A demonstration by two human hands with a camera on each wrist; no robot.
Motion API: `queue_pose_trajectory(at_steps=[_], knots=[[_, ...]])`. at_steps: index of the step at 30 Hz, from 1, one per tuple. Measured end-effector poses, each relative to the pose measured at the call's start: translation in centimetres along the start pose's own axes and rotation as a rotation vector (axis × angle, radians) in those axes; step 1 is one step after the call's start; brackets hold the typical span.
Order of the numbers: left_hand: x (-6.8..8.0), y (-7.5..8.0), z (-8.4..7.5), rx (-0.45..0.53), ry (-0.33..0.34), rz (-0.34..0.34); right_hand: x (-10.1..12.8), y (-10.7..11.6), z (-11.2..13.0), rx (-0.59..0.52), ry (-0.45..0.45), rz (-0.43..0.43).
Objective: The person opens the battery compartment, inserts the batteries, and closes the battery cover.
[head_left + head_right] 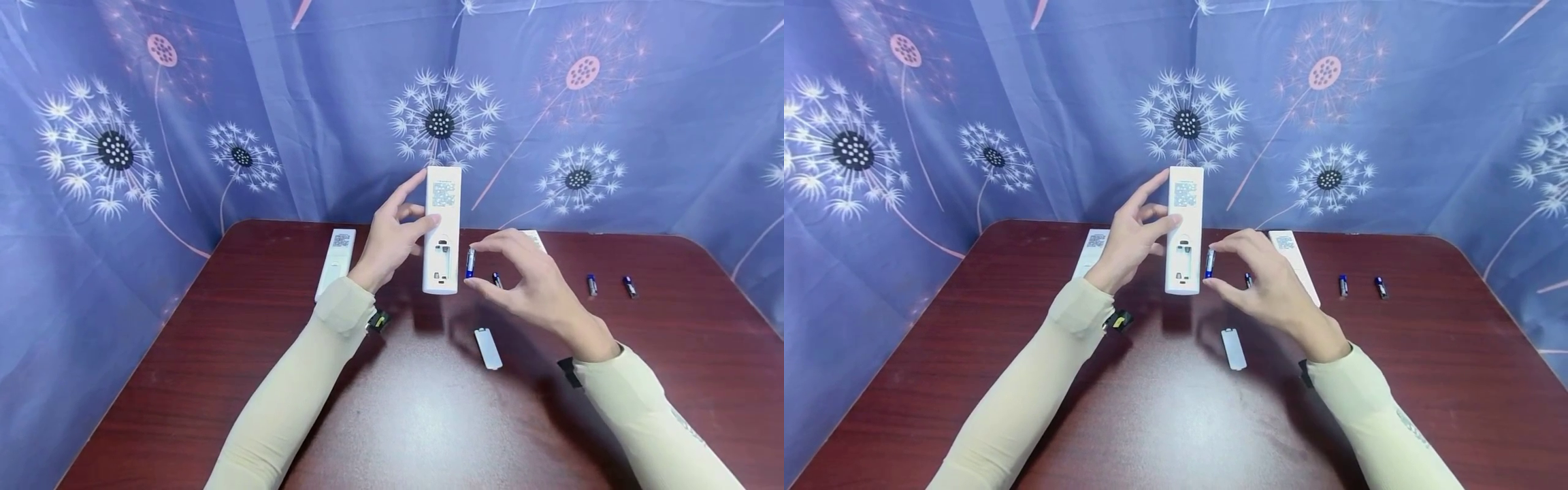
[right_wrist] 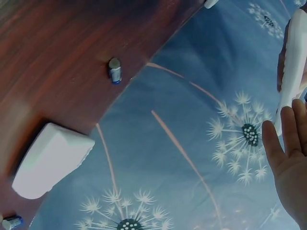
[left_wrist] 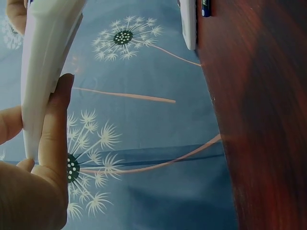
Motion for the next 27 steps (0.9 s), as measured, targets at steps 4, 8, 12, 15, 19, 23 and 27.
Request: queue_pose_trajectory(at_steps=[4, 8, 12, 15, 19, 23, 27], knots=[[0.1, -0.2, -0.1, 0.006, 0.002, 0.008, -0.2, -0.2, 0.7, -0.017, 0.026, -0.009], [0.2, -0.5, -0.2, 0.007, 0.004, 0.024, -0.2, -0.6, 1.2, -0.038, 0.040, 0.000], [0.3, -0.6, -0.3, -0.003, -0.002, 0.033, -0.1, -1.0, 1.5, -0.051, 0.043, 0.014], [0.2, -0.6, -0.4, -0.008, -0.008, 0.037, -0.1, -1.3, 1.6, -0.055, 0.045, 0.016], [0.2, -0.6, -0.4, -0.015, -0.008, 0.039, -0.1, -1.5, 1.7, -0.051, 0.045, 0.013], [0.3, -0.7, -0.4, -0.024, -0.003, 0.040, -0.1, -1.5, 1.7, -0.037, 0.040, 0.010], [0.3, -0.8, -0.4, -0.031, -0.003, 0.040, -0.1, -1.5, 1.8, -0.028, 0.037, 0.004]])
Point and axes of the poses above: each hand's wrist, its own x-axis away from the middle knuckle, its own y-axis out of the back of the hand, z = x × y, the point moved 8 cm from there along -x, towards the middle knuckle, and after that the axes turned 3 degrees about x, right-handed, at the moved point
